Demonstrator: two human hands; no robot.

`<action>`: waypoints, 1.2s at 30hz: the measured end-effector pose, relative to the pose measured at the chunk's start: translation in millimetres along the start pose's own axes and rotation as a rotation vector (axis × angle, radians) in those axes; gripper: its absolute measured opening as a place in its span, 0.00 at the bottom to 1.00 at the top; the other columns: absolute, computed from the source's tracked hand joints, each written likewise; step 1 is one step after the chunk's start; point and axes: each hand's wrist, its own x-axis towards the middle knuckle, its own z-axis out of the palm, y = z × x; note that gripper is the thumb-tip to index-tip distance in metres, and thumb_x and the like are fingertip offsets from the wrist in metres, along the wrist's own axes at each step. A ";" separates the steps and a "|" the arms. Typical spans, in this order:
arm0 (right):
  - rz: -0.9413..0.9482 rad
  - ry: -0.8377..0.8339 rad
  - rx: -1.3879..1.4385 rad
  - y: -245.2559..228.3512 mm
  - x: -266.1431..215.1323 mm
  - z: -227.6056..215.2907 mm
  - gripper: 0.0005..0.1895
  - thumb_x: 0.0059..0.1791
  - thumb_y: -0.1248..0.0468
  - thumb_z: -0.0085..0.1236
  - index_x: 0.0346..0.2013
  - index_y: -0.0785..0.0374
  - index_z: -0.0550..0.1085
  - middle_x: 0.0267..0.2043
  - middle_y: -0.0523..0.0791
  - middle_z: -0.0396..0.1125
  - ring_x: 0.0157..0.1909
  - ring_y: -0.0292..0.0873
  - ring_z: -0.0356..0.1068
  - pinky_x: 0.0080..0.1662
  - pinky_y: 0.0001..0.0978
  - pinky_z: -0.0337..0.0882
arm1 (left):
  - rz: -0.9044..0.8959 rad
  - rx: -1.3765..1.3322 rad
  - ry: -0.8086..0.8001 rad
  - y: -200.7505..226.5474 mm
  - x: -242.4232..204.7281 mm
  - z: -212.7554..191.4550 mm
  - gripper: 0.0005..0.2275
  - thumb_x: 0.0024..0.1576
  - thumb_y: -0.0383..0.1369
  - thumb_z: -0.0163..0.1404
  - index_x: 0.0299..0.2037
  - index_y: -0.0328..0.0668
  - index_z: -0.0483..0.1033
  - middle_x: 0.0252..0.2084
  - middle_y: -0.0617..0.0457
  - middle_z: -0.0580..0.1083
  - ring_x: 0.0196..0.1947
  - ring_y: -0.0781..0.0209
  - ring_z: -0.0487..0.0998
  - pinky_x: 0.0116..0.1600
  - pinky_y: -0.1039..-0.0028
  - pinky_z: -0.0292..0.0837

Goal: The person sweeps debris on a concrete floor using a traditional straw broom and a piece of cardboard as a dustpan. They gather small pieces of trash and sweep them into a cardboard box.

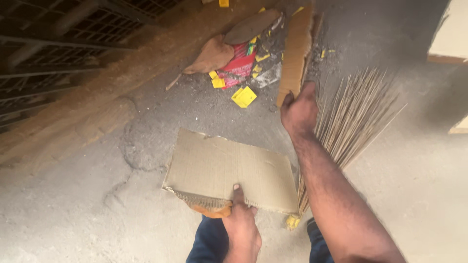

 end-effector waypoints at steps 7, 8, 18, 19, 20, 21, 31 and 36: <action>-0.143 0.038 0.438 28.0 -7.8 -5.9 0.24 0.56 0.66 0.58 0.63 0.66 0.61 0.54 0.58 0.72 0.56 0.56 0.74 0.56 0.47 0.74 | 0.012 0.023 -0.011 1.4 -8.4 1.0 0.23 0.62 0.35 0.44 0.68 0.44 0.60 0.66 0.48 0.69 0.60 0.53 0.72 0.57 0.58 0.69; -0.246 0.091 0.603 35.4 -15.2 -6.0 0.25 0.56 0.69 0.60 0.65 0.66 0.61 0.57 0.58 0.72 0.59 0.54 0.74 0.58 0.46 0.74 | 0.018 0.032 -0.016 -0.1 -12.0 -3.0 0.24 0.61 0.35 0.44 0.69 0.44 0.59 0.66 0.47 0.69 0.61 0.52 0.71 0.57 0.57 0.68; 0.505 -0.233 0.884 41.4 -10.0 -16.7 0.34 0.52 0.64 0.61 0.70 0.55 0.58 0.66 0.53 0.62 0.58 0.44 0.70 0.54 0.36 0.76 | 0.015 0.073 -0.034 -7.4 -21.1 3.3 0.27 0.62 0.35 0.43 0.72 0.47 0.50 0.70 0.48 0.61 0.68 0.53 0.66 0.67 0.53 0.67; 0.468 -0.240 0.876 42.2 -8.1 -17.3 0.33 0.54 0.64 0.61 0.70 0.55 0.58 0.67 0.52 0.60 0.60 0.44 0.68 0.55 0.37 0.74 | 0.009 0.089 -0.025 -9.2 -20.1 2.8 0.27 0.62 0.36 0.43 0.72 0.47 0.50 0.71 0.48 0.61 0.68 0.53 0.66 0.67 0.53 0.66; 0.431 -0.248 0.868 43.5 -8.3 -17.4 0.32 0.56 0.63 0.62 0.71 0.56 0.59 0.68 0.52 0.58 0.62 0.43 0.66 0.56 0.37 0.71 | 0.004 0.106 -0.016 -10.6 -19.5 1.9 0.27 0.62 0.36 0.43 0.72 0.47 0.50 0.71 0.48 0.61 0.69 0.52 0.65 0.67 0.52 0.65; 0.473 -0.272 0.844 44.7 -8.5 -17.6 0.29 0.55 0.63 0.60 0.69 0.56 0.62 0.65 0.52 0.63 0.59 0.45 0.69 0.55 0.38 0.72 | 0.001 0.112 -0.012 -12.0 -19.6 1.4 0.27 0.63 0.37 0.43 0.72 0.47 0.50 0.71 0.48 0.61 0.69 0.52 0.65 0.67 0.52 0.65; 0.321 -0.166 1.105 120.7 -62.3 -61.9 0.25 0.55 0.66 0.55 0.68 0.59 0.66 0.58 0.49 0.70 0.50 0.43 0.71 0.41 0.32 0.73 | 0.017 0.116 -0.017 -11.6 -23.3 6.2 0.26 0.64 0.37 0.41 0.72 0.48 0.49 0.70 0.47 0.62 0.67 0.50 0.67 0.66 0.54 0.67; 0.427 -0.203 1.145 153.4 -93.7 -102.4 0.25 0.53 0.64 0.52 0.65 0.59 0.63 0.58 0.49 0.69 0.53 0.45 0.74 0.48 0.39 0.80 | 0.034 0.117 -0.037 -23.0 -27.8 10.3 0.26 0.63 0.35 0.39 0.72 0.48 0.47 0.70 0.46 0.61 0.67 0.52 0.67 0.66 0.54 0.68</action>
